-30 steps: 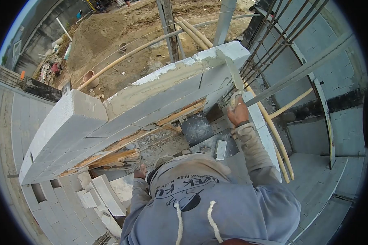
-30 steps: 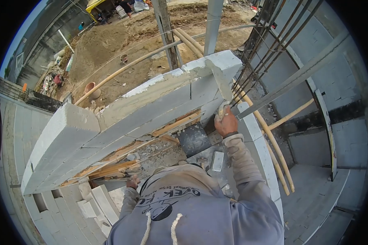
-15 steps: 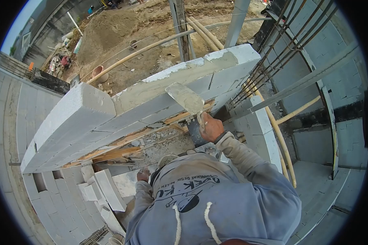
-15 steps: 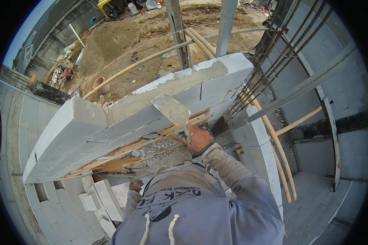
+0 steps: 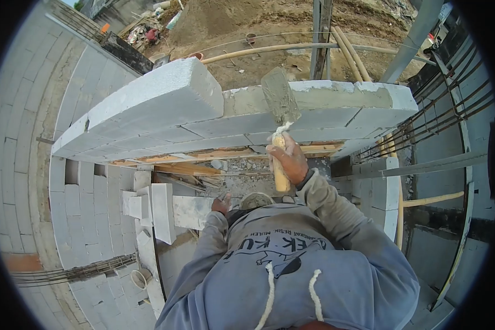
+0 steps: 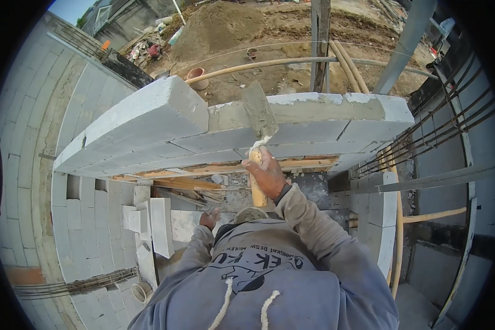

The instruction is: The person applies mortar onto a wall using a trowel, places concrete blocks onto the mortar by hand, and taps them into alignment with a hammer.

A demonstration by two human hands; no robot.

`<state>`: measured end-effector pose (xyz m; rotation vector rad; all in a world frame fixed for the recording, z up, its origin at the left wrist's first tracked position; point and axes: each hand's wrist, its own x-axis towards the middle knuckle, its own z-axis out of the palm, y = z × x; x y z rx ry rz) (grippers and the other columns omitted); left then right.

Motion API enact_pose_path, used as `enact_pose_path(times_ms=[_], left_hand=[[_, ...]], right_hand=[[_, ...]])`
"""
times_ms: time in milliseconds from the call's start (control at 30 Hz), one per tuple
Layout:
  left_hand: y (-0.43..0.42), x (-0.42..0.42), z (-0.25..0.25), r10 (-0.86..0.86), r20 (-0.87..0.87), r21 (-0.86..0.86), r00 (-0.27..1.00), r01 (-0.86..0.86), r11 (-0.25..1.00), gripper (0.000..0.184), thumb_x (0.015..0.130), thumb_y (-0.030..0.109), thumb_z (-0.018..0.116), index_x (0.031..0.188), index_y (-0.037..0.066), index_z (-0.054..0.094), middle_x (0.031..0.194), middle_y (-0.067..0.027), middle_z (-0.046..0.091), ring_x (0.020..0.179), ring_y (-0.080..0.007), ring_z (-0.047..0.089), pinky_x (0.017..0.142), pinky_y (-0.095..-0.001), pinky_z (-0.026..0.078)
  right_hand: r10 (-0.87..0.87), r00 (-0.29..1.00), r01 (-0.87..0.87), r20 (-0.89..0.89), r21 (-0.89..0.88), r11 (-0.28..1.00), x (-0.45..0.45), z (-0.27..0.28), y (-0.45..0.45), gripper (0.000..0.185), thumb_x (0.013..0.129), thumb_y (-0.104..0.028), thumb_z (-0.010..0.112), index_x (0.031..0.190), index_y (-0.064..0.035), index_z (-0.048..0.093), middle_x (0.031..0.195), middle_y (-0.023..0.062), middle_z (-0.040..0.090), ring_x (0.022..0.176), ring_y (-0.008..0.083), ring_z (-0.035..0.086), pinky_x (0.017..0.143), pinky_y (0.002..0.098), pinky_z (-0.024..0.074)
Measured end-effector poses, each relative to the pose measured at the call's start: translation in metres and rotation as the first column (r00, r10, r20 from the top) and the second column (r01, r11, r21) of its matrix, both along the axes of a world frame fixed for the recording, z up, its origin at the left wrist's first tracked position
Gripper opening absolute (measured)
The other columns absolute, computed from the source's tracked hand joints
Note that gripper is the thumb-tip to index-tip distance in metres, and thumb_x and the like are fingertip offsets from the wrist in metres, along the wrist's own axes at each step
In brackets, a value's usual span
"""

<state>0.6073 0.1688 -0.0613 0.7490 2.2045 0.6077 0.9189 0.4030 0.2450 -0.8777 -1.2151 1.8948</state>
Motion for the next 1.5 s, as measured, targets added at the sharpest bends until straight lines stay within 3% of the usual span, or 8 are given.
enact_pose_path(times_ms=[100,300,633,900,1100,1233,1300,1500], left_hand=[[-0.005,0.019,0.063,0.014,0.234,0.142,0.972,-0.049,0.989,0.045,0.088,0.038,0.057,0.111,-0.001,0.062,0.08,-0.0079,0.065,0.07,-0.0162,0.062,0.065,-0.0305,0.05],[-0.093,-0.008,0.082,0.23,0.231,0.049,0.945,-0.248,0.968,0.044,0.089,0.035,0.058,0.111,-0.004,0.06,0.088,-0.011,0.066,0.079,-0.0158,0.062,0.071,-0.0293,0.05],[-0.171,-0.072,0.098,0.072,0.073,-0.156,0.995,-0.06,0.986,0.05,0.086,0.044,0.058,0.11,0.0,0.063,0.101,-0.017,0.067,0.098,-0.0284,0.063,0.085,-0.0338,0.046],[-0.121,-0.167,0.039,0.061,0.165,-0.071,0.984,-0.049,0.996,0.043,0.087,0.036,0.06,0.11,-0.001,0.063,0.085,-0.0087,0.067,0.07,-0.0155,0.062,0.067,-0.0299,0.05],[-0.052,-0.13,0.085,-0.003,-0.058,0.082,0.998,0.008,0.997,0.052,0.089,0.045,0.053,0.116,0.001,0.058,0.084,-0.0086,0.066,0.075,-0.0179,0.062,0.07,-0.0317,0.048],[-0.076,-0.08,0.1,0.113,-0.061,0.069,0.992,-0.109,0.992,0.045,0.09,0.044,0.05,0.112,0.007,0.062,0.085,-0.0139,0.067,0.079,-0.0252,0.063,0.073,-0.0344,0.047],[-0.111,-0.056,0.079,0.274,0.159,-0.021,0.949,-0.274,0.961,0.047,0.088,0.047,0.051,0.111,0.007,0.062,0.089,-0.0163,0.067,0.086,-0.0297,0.064,0.076,-0.0374,0.047],[-0.221,-0.024,0.069,0.392,-0.021,-0.387,0.92,-0.369,0.845,0.058,0.084,0.056,0.051,0.116,0.009,0.059,0.107,-0.0194,0.063,0.101,-0.0371,0.059,0.086,-0.04,0.045]], right_hand=[[-0.147,0.988,0.121,0.04,0.381,0.917,-0.08,-0.028,-0.006,0.04,0.08,-0.026,0.061,0.104,0.0019,0.046,0.078,0.0089,0.054,0.063,0.017,0.056,0.055,0.0317,0.0468],[-0.28,0.932,0.238,0.229,0.192,0.952,-0.178,-0.006,-0.018,0.049,0.078,-0.022,0.062,0.112,0.0048,0.04,0.097,0.0286,0.056,0.092,0.0432,0.056,0.081,0.0431,0.045],[-0.531,0.796,0.293,0.292,0.581,0.759,-0.253,-0.008,-0.055,0.055,0.079,-0.014,0.058,0.118,0.0087,0.028,0.108,0.0266,0.044,0.091,0.0437,0.055,0.075,0.0466,0.0476],[-0.287,0.889,0.012,0.357,0.609,0.793,-0.156,-0.044,-0.138,0.045,0.079,-0.016,0.062,0.112,0.0032,0.039,0.093,0.0249,0.052,0.082,0.0433,0.055,0.07,0.0457,0.0456],[-0.197,0.959,0.14,0.203,0.262,0.955,-0.091,-0.012,-0.089,0.049,0.088,-0.023,0.058,0.122,0.0093,0.045,0.096,0.0099,0.056,0.085,0.0182,0.053,0.076,0.0292,0.0428],[-0.198,0.92,0.176,0.338,0.097,0.98,-0.076,-0.013,-0.035,0.042,0.092,-0.026,0.052,0.118,0.0062,0.047,0.077,0.0054,0.055,0.064,0.0085,0.051,0.054,0.02,0.0439],[0.013,0.972,-0.054,-0.233,-0.168,0.984,-0.078,-0.015,-0.006,0.035,0.094,-0.031,0.048,0.106,0.0023,0.049,0.066,0.0021,0.047,0.053,0.0077,0.046,0.042,0.0212,0.0389],[0.246,0.815,-0.365,-0.525,-0.135,0.921,-0.142,-0.001,0.024,0.024,0.093,-0.027,0.043,0.089,-0.0035,0.042,0.061,0.0016,0.038,0.044,0.0092,0.038,0.038,0.0218,0.038]])
